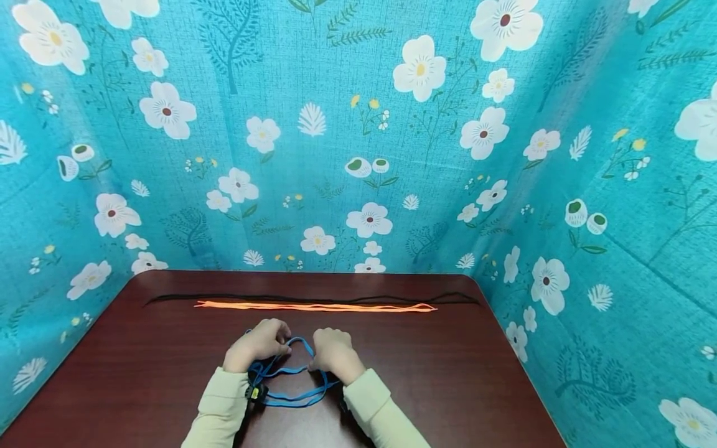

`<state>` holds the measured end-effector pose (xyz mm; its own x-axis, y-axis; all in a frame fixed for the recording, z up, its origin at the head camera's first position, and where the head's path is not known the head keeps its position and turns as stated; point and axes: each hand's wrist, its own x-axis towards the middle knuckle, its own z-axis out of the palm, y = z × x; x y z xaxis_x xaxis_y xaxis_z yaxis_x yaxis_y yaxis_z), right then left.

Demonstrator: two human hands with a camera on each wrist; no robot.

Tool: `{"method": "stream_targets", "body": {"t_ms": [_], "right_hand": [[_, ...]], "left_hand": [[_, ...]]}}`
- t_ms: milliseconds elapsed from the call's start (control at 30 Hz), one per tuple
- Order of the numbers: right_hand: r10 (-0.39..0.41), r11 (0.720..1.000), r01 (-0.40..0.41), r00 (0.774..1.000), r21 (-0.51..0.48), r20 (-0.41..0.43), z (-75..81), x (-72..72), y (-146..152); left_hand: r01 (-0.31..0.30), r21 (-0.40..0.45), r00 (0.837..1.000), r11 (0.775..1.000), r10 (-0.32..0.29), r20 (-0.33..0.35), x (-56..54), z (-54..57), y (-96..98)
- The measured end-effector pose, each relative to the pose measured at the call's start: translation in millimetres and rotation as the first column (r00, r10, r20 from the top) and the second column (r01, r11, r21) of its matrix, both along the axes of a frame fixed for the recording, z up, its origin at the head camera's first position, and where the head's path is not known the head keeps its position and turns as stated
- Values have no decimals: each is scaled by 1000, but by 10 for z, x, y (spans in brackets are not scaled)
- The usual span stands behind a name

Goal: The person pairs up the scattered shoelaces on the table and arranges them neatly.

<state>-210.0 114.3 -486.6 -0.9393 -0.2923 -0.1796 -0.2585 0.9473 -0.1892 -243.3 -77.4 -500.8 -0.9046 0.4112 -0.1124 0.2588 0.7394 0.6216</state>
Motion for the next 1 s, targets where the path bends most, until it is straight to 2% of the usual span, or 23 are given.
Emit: {"method": "stream_targets", "body": {"t_ms": [167,267,500,600,833,1000], "right_hand": [[18,1000,-19,1000,-7,-21,-29,58,-49],[31,999,-31,999,-33,-6,-15,59,-33],[2,979,0,1000,-203,8,136,51,125],[-11,965,12,1000,-264,8,246,63,204],[5,937,-10,1000,-350,-17,492,125,402],[12,916,-37,998,-399,-65,650,168,543]], "left_hand": [[-4,-31,1000,1000,4,-10,6,-8,-6],[6,-35,1000,999,-7,-19,2,17,-31],[35,41,997,999,-32,-77,-7,129,-114],[21,91,996,996,-13,-87,-9,214,-185],[-68,183,990,981,89,-110,32,426,-385],[-72,257,978,964,119,-171,49,537,-522]]}}
